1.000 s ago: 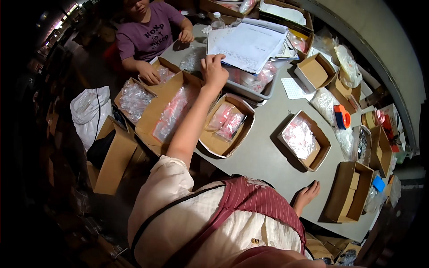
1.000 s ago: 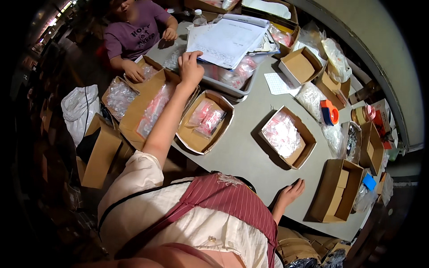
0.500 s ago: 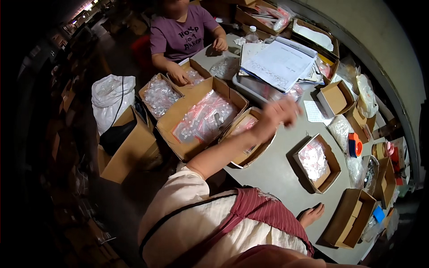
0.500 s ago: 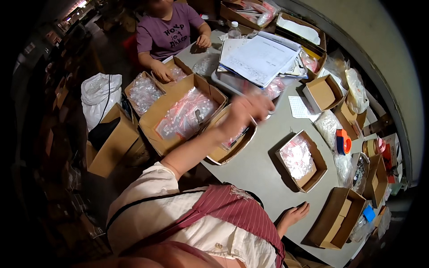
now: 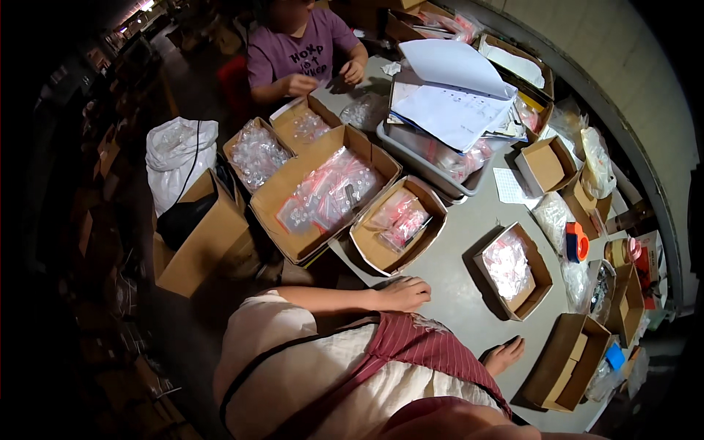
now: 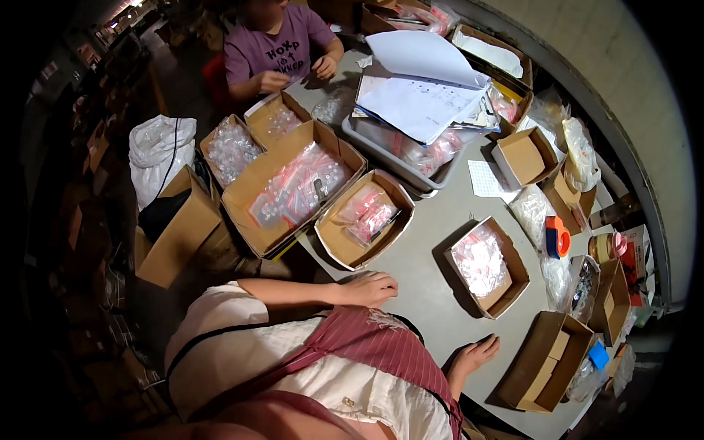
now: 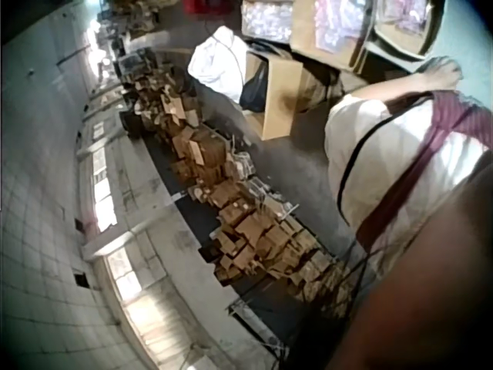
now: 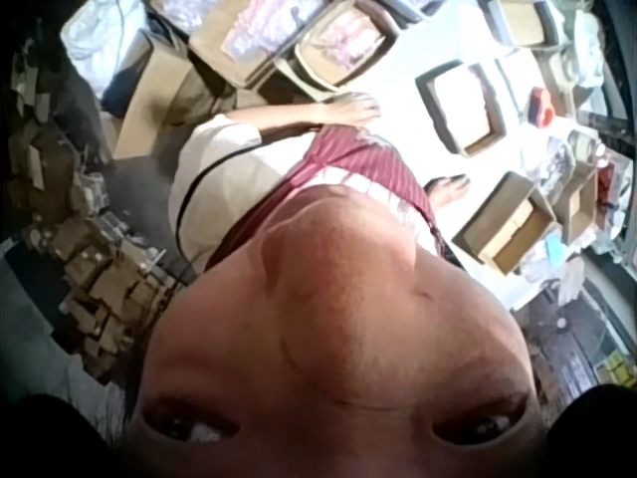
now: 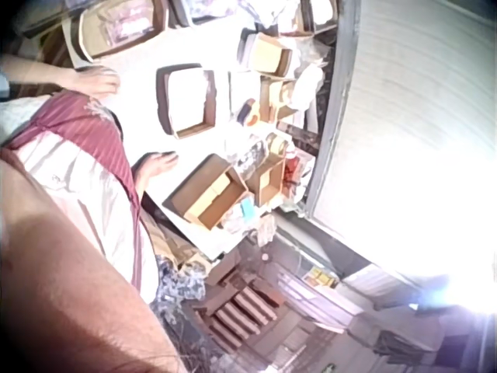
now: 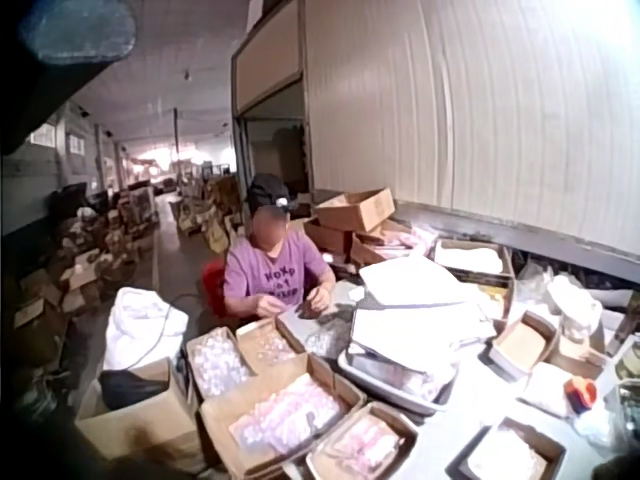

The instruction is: The person places a packaged food item into a bubble wrap sleeve, then puts it into a plastic bag. They then move to a table and organize several small boxes and bags of items, checking a sheet of paper.

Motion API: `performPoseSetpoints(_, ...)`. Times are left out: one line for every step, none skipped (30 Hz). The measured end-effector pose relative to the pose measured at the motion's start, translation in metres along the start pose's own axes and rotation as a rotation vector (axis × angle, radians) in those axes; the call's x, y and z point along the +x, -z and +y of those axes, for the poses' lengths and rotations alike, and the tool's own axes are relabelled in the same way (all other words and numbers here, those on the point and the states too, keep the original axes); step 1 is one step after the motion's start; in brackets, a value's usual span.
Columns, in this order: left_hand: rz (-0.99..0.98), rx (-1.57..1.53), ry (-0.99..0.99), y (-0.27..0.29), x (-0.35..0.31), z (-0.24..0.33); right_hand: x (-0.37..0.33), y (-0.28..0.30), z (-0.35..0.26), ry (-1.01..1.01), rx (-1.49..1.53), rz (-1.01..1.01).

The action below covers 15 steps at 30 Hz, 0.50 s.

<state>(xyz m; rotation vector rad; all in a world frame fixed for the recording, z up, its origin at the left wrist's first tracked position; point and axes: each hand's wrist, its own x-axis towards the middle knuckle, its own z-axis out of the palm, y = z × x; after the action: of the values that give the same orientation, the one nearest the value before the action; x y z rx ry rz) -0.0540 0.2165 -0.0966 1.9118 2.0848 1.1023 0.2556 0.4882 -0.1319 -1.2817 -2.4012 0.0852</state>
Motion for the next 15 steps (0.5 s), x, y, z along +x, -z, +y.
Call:
performPoseSetpoints(0.001, -0.005, 0.001, -0.006, -0.004, -0.003, 0.002, 0.003, -0.002, 0.001, -0.027, -0.022)
performPoseSetpoints(0.052, 0.005, 0.000, -0.007, -0.005, -0.001, 0.004, 0.007, -0.004, 0.002, -0.054, -0.045)
performPoseSetpoints(0.103, 0.014, -0.003, -0.007, -0.005, 0.000, 0.007, 0.012, -0.007, 0.001, -0.059, -0.047)
performPoseSetpoints(0.120, 0.003, 0.014, -0.006, -0.003, -0.001, 0.011, 0.017, -0.009, 0.027, -0.083, -0.062)
performPoseSetpoints(0.121, -0.002, 0.015, -0.005, -0.002, 0.001, 0.016, 0.022, -0.011, 0.055, -0.107, -0.077)
performPoseSetpoints(0.129, 0.021, 0.027, -0.003, 0.000, 0.003, 0.020, 0.024, -0.011, 0.056, -0.112, -0.078)
performPoseSetpoints(0.137, 0.044, 0.039, -0.001, 0.002, 0.005, 0.024, 0.027, -0.012, 0.051, -0.117, -0.090)
performPoseSetpoints(0.141, 0.070, 0.027, -0.001, 0.004, 0.007, 0.030, 0.029, -0.011, 0.049, -0.122, -0.101)
performPoseSetpoints(0.147, 0.067, 0.029, -0.002, 0.004, 0.007, 0.035, 0.029, -0.011, 0.053, -0.127, -0.099)
performPoseSetpoints(0.135, 0.073, 0.032, -0.002, 0.002, 0.007, 0.041, 0.027, -0.012, 0.070, -0.093, -0.098)
performPoseSetpoints(0.123, 0.080, 0.037, -0.002, 0.002, 0.007, 0.047, 0.024, -0.013, 0.087, -0.058, -0.096)
performPoseSetpoints(0.123, 0.092, 0.047, -0.004, 0.000, 0.007, 0.053, 0.018, -0.015, 0.079, -0.072, -0.070)
performPoseSetpoints(0.128, 0.095, 0.047, -0.006, -0.001, 0.006, 0.061, 0.012, -0.016, 0.084, -0.071, -0.066)
performPoseSetpoints(0.123, 0.096, 0.046, -0.006, -0.001, 0.006, 0.068, 0.005, -0.017, 0.063, -0.057, -0.056)
performPoseSetpoints(0.117, 0.098, 0.046, -0.007, -0.001, 0.005, 0.075, 0.000, -0.018, 0.043, -0.043, -0.047)
